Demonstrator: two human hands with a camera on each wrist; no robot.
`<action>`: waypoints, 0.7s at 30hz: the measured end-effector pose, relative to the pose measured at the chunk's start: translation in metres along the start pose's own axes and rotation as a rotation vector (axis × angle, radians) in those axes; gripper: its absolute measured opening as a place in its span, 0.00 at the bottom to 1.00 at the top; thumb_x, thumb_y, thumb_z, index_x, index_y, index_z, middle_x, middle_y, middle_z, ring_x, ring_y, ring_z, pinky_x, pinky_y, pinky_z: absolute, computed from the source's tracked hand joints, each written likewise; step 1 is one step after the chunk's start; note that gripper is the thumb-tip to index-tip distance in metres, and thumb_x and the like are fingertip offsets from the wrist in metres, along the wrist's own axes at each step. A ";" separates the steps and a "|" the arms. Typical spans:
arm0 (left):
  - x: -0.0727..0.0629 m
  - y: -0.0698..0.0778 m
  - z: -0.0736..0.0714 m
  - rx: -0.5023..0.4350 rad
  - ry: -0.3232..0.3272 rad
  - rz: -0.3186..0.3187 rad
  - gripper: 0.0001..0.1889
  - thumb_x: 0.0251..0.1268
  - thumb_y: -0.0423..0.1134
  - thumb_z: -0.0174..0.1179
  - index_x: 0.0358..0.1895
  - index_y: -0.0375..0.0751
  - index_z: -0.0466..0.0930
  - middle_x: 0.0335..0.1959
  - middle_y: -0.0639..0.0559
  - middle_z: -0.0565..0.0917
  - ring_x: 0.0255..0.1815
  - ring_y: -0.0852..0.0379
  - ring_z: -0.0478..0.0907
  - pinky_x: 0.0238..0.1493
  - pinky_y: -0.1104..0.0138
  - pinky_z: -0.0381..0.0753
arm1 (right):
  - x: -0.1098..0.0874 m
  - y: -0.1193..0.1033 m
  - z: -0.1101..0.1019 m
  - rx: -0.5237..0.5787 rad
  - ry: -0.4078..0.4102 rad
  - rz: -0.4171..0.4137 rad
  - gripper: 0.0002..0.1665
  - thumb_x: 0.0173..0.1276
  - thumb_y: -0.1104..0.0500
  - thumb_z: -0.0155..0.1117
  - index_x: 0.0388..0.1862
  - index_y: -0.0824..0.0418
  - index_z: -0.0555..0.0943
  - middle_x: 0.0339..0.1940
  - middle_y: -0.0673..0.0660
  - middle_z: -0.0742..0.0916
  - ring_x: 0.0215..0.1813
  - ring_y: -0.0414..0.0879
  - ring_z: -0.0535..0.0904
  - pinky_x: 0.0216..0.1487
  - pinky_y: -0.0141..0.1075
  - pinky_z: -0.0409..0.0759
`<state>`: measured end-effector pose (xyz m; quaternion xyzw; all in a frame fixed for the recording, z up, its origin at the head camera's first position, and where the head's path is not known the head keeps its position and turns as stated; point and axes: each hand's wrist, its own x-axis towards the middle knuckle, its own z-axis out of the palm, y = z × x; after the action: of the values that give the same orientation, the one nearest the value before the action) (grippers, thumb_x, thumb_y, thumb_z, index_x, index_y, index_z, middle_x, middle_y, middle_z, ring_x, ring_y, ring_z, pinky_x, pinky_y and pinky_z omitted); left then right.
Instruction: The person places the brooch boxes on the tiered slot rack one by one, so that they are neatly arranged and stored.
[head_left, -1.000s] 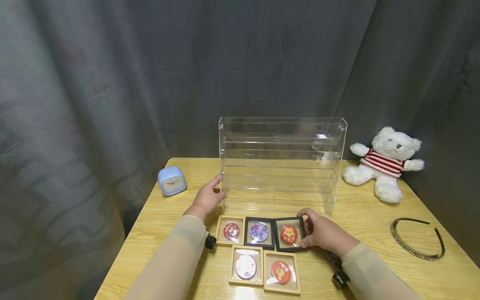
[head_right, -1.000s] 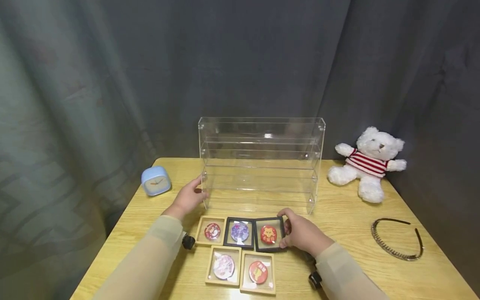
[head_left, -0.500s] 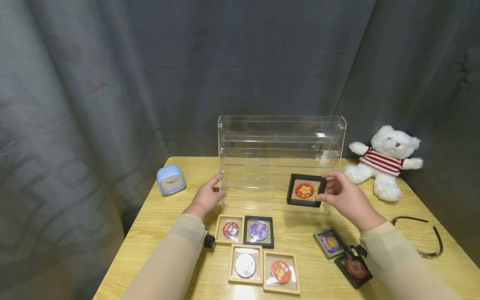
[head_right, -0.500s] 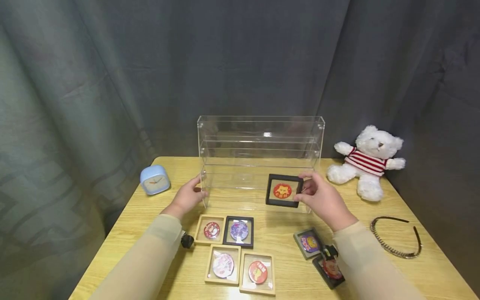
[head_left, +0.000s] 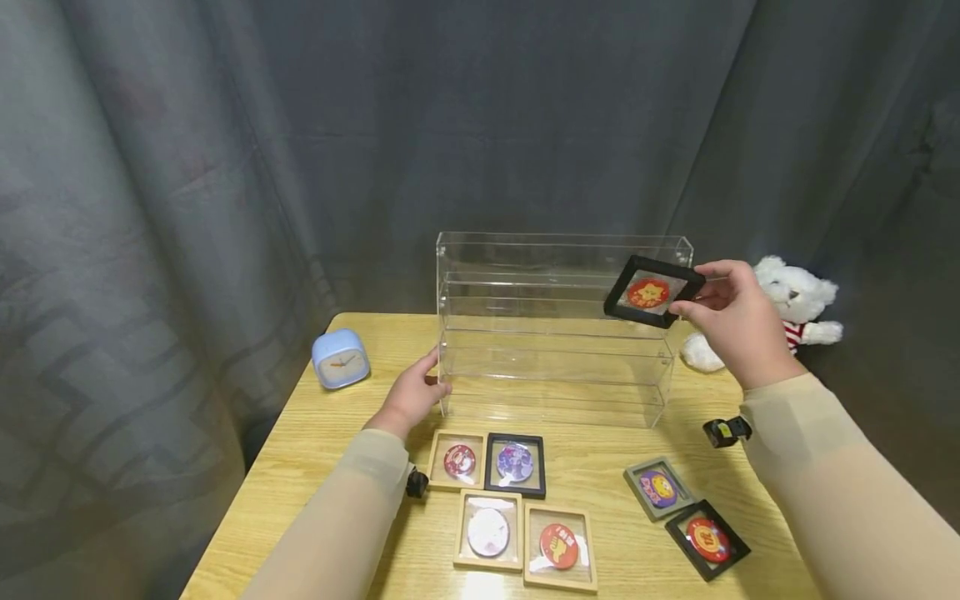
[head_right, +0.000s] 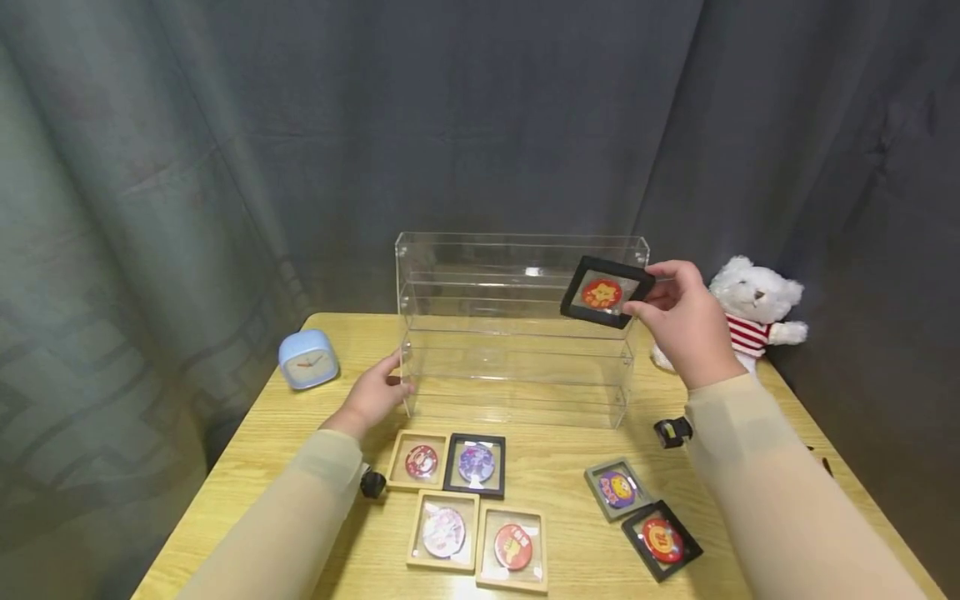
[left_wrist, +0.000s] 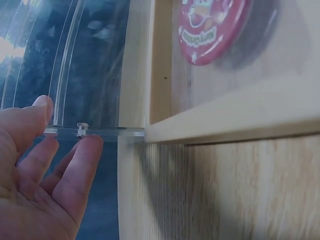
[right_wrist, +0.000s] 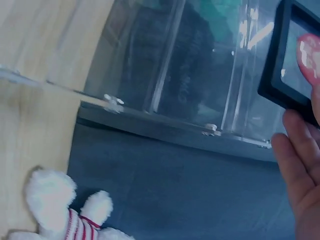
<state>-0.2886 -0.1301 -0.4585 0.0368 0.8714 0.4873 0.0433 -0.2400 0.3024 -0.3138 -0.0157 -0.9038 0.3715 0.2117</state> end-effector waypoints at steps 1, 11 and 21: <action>0.000 0.000 0.000 0.000 0.001 0.001 0.39 0.68 0.35 0.64 0.77 0.66 0.58 0.74 0.49 0.65 0.57 0.48 0.77 0.49 0.57 0.82 | 0.002 -0.001 -0.001 0.001 0.016 0.010 0.40 0.64 0.45 0.72 0.69 0.57 0.66 0.47 0.57 0.81 0.43 0.44 0.78 0.36 0.27 0.74; 0.000 0.001 0.002 0.003 0.004 0.003 0.39 0.67 0.35 0.64 0.77 0.64 0.59 0.74 0.50 0.66 0.56 0.49 0.77 0.48 0.57 0.82 | 0.017 0.001 0.001 -0.047 0.121 0.037 0.40 0.67 0.45 0.68 0.71 0.57 0.63 0.50 0.59 0.82 0.47 0.48 0.78 0.39 0.30 0.74; -0.003 0.001 0.002 0.014 -0.008 0.003 0.39 0.69 0.36 0.63 0.78 0.66 0.58 0.75 0.50 0.64 0.58 0.48 0.75 0.51 0.54 0.81 | 0.023 0.004 0.009 -0.088 0.138 0.006 0.34 0.71 0.49 0.65 0.68 0.63 0.67 0.51 0.64 0.83 0.51 0.57 0.79 0.49 0.50 0.76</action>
<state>-0.2856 -0.1284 -0.4579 0.0402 0.8746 0.4810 0.0457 -0.2645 0.3032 -0.3136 -0.0531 -0.9026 0.3300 0.2715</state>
